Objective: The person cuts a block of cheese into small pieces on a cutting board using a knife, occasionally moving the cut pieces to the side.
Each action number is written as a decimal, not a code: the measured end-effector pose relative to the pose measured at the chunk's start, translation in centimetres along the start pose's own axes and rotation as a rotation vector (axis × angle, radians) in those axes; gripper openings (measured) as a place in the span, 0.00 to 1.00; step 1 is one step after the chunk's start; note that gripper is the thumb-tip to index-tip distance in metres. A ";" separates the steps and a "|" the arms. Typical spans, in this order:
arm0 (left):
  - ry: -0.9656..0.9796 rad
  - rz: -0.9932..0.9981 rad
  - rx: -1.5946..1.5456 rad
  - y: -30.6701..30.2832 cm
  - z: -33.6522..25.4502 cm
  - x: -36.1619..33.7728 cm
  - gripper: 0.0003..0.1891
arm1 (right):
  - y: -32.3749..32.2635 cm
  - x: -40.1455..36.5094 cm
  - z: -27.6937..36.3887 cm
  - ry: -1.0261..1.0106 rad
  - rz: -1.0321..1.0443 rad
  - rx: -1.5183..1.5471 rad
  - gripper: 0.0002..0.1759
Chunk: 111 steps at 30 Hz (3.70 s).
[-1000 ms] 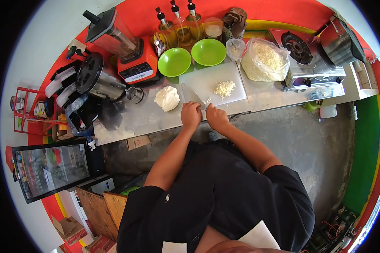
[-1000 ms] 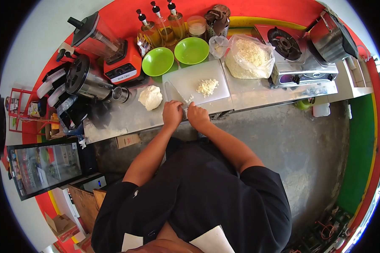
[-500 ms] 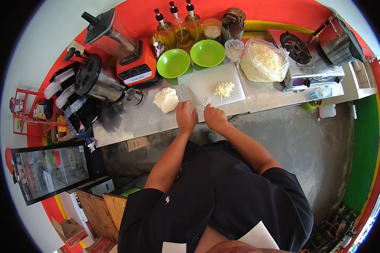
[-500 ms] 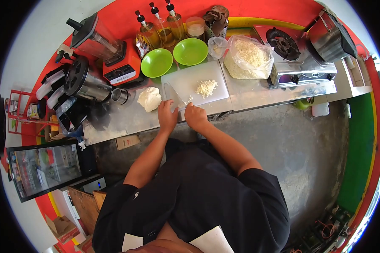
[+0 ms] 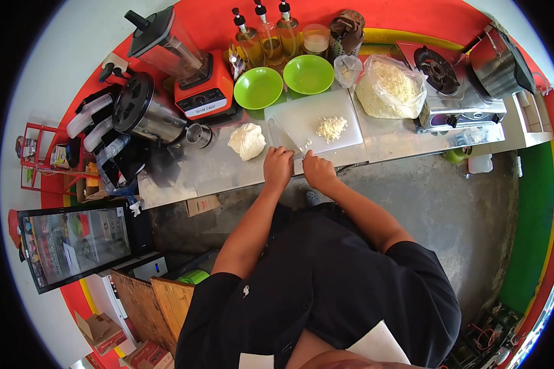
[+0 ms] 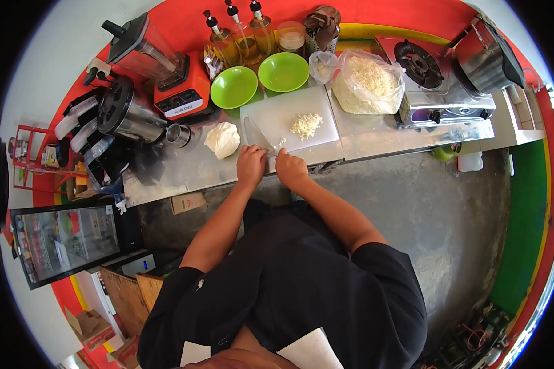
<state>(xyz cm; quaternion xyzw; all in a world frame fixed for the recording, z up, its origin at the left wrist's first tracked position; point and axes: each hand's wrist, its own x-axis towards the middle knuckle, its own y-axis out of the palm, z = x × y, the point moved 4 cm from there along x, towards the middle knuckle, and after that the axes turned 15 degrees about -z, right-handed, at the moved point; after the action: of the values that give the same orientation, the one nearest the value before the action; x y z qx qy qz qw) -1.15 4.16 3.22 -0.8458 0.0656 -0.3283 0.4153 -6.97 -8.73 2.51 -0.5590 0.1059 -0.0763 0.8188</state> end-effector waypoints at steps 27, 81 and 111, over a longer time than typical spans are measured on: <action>-0.271 0.034 0.015 1.4 0.6 1.6 0.02 | 0.1 0.0 0.3 -0.052 -0.023 -0.053 0.13; -0.431 -0.069 -0.010 1.1 1.2 0.0 0.08 | 1.1 0.1 1.0 -0.045 -0.063 0.021 0.13; -0.335 -0.151 0.045 -1.0 2.2 0.1 0.11 | -1.8 -0.5 -4.9 -0.001 -0.085 0.211 0.19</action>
<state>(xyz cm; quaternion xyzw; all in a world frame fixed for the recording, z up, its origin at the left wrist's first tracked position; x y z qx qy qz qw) 0.15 6.24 3.03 -0.8817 -0.0753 -0.2147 0.4133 -8.68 -13.62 2.47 -0.4738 0.0733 -0.1215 0.8691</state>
